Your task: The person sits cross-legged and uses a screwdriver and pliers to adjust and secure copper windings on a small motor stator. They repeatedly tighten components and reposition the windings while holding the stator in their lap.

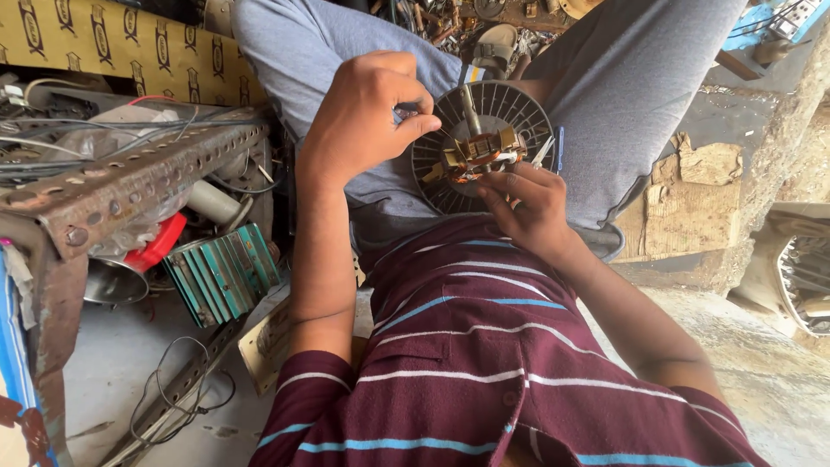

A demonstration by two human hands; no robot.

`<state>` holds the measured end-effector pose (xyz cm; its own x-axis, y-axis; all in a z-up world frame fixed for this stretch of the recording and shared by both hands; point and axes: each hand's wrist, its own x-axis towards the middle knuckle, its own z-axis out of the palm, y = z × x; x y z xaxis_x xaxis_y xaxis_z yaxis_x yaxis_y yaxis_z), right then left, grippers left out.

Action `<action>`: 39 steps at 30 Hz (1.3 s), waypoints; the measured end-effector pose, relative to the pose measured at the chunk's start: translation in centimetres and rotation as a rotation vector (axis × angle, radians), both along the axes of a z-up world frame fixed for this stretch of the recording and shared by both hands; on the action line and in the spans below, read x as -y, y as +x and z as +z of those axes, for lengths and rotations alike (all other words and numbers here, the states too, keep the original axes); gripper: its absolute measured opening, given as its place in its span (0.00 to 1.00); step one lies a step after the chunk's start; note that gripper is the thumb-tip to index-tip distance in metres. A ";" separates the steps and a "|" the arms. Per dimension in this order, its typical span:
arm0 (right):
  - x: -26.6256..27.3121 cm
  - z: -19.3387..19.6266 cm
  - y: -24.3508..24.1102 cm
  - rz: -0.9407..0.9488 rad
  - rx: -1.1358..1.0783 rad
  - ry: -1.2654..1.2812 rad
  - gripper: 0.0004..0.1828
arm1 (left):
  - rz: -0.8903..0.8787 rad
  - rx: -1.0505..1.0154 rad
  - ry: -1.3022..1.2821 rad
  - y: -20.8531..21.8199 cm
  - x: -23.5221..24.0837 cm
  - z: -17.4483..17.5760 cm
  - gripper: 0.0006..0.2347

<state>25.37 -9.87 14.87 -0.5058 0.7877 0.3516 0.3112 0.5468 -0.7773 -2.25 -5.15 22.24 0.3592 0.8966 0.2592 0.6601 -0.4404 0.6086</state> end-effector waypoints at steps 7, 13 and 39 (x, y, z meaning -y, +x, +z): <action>0.5 -1.9 -0.6 -0.165 -0.163 -0.224 0.05 | 0.023 0.123 0.231 1.6 -0.3 -0.5 0.10; 0.6 -2.6 -0.3 -0.061 -0.106 -0.053 0.05 | 0.039 0.118 0.342 1.0 0.5 -0.5 0.08; -1.4 2.2 -3.2 0.013 0.335 0.428 0.25 | 0.291 0.647 0.096 0.6 -3.2 -20.7 0.11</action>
<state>22.17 -8.51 17.07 -0.6541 0.6026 0.4573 0.4951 0.7981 -0.3434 -1.62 -1.92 1.55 -0.1440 0.8950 0.4222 0.2787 -0.3727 0.8851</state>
